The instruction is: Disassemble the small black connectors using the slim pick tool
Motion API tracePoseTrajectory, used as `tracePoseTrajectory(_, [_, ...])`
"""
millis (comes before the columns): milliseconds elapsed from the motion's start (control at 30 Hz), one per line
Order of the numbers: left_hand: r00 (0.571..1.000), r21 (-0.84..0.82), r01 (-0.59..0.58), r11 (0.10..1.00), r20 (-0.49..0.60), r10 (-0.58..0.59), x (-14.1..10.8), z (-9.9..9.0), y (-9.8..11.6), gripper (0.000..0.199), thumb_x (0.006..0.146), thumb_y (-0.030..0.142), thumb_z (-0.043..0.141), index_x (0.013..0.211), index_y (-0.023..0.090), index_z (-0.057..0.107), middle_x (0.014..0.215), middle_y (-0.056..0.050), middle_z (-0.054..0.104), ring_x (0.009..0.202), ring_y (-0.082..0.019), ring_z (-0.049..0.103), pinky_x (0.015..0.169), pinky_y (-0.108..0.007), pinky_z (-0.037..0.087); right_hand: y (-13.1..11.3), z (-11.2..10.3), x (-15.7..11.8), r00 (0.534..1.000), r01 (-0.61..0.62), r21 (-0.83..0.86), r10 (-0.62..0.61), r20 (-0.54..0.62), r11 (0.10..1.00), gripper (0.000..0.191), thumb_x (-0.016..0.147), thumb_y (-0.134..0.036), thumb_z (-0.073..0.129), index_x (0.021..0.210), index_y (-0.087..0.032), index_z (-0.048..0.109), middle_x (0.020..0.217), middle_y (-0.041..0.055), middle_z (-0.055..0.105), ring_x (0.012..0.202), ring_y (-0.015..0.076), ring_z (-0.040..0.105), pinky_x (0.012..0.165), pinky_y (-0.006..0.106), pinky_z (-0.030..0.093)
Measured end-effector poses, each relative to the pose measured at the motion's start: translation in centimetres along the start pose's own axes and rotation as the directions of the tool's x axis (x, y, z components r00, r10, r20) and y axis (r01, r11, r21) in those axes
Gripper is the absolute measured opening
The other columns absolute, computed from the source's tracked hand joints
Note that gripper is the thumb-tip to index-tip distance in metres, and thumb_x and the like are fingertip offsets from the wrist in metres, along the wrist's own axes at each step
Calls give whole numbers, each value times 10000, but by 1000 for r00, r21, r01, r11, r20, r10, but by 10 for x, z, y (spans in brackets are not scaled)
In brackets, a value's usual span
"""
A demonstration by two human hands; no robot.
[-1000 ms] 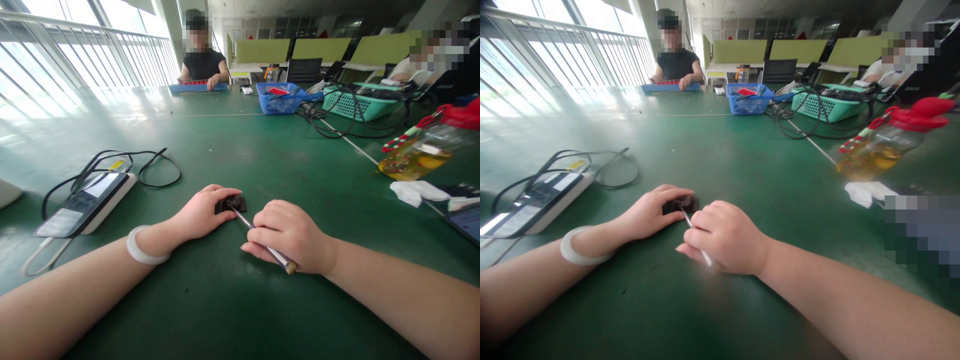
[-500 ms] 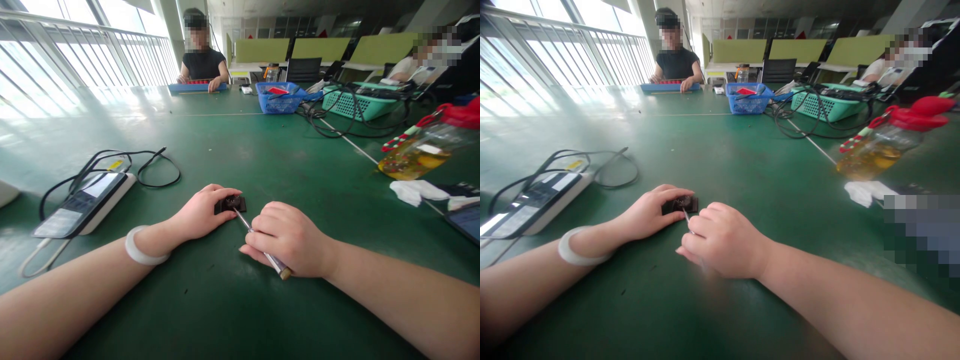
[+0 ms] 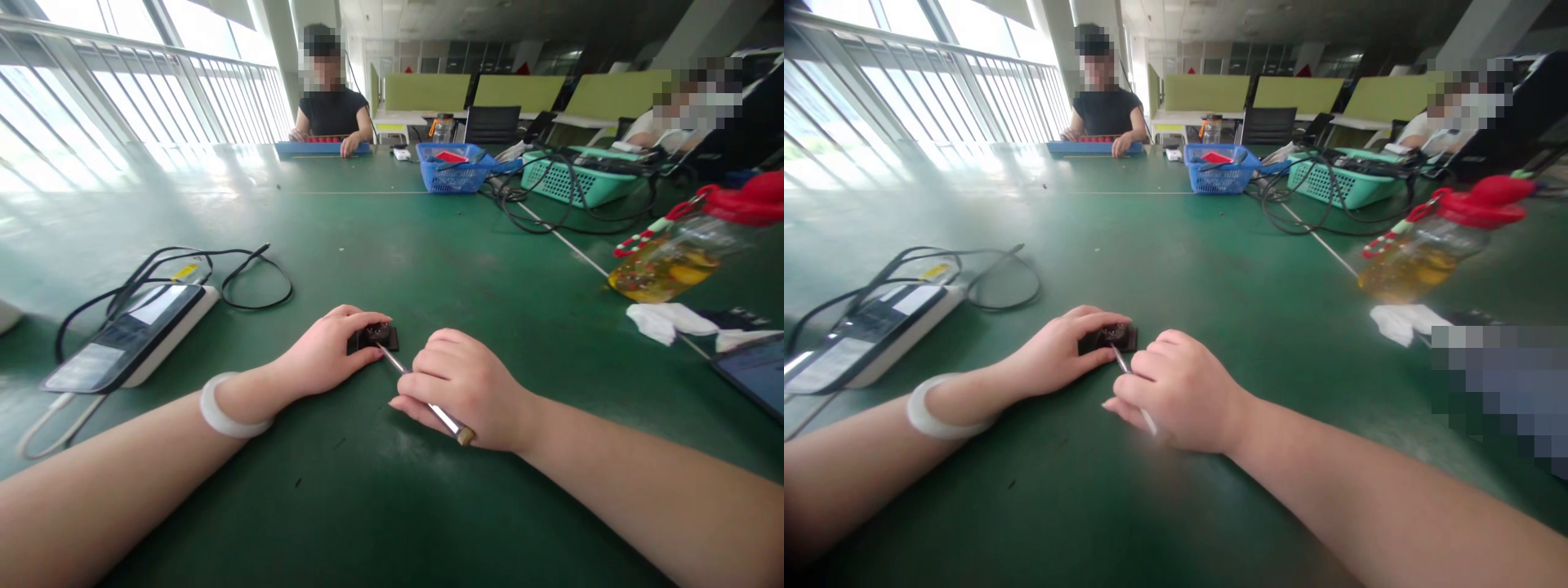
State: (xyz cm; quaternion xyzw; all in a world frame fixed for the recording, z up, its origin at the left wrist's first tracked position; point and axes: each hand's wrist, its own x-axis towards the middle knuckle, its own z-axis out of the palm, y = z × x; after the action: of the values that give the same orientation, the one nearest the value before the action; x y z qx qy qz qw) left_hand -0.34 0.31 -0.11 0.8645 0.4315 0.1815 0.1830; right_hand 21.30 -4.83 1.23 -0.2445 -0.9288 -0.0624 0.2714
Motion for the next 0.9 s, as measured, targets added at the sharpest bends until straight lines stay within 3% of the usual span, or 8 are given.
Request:
tracePoseTrajectory(300, [1000, 19, -2, 1000, 2, 2, 0, 1, -1, 513, 818, 371, 602, 1313, 292, 490, 1151, -45, 619, 1048, -232, 568, 930, -369, 461, 2, 1, -1, 994, -23, 56, 29, -106, 998, 275, 904, -306, 515, 709, -164, 647, 624, 19, 598, 620, 132, 510, 667, 288, 403])
tracePoseTrajectory(433, [1000, 22, 31, 999, -5, -31, 0, 1, 0, 638, 810, 378, 607, 1398, 291, 374, 1152, -56, 616, 1044, -240, 572, 922, -386, 464, 5, 3, -1, 984, -114, 133, 131, -121, 984, 241, 892, -302, 540, 724, -165, 646, 656, 27, 614, 633, 134, 533, 673, 284, 407])
tracePoseTrajectory(533, [998, 9, 54, 998, -10, -54, 0, 1, 1, 709, 809, 396, 605, 1438, 282, 298, 1132, -65, 629, 1051, -249, 583, 926, -400, 463, 8, 4, 0, 959, -241, 220, 267, -96, 945, 198, 879, -297, 560, 753, -168, 642, 699, 30, 623, 651, 133, 550, 679, 275, 412])
tracePoseTrajectory(700, [1000, 13, 26, 1000, -9, -26, 0, 2, 0, 684, 810, 410, 607, 1422, 295, 325, 1157, -54, 649, 1094, -255, 574, 935, -395, 463, 15, 6, 0, 877, -445, 362, 480, -9, 819, 129, 844, -287, 598, 784, -182, 643, 730, 15, 585, 663, 124, 556, 645, 242, 425])
tracePoseTrajectory(767, [1000, 14, 20, 1000, -15, -20, 0, 2, -1, 658, 812, 390, 608, 1410, 309, 345, 1172, -42, 645, 1094, -244, 579, 938, -379, 464, 17, 7, 0, 851, -491, 393, 525, 26, 778, 101, 831, -274, 610, 794, -187, 644, 737, 9, 577, 663, 122, 557, 637, 236, 428])
tracePoseTrajectory(900, [999, 28, 24, 999, -28, -23, -1, 2, -2, 609, 826, 376, 587, 1393, 307, 375, 1197, -44, 634, 1088, -238, 591, 935, -369, 469, 17, 8, 0, 842, -504, 426, 538, 46, 751, 33, 805, -207, 617, 806, -185, 642, 755, 10, 591, 683, 125, 563, 650, 238, 432])
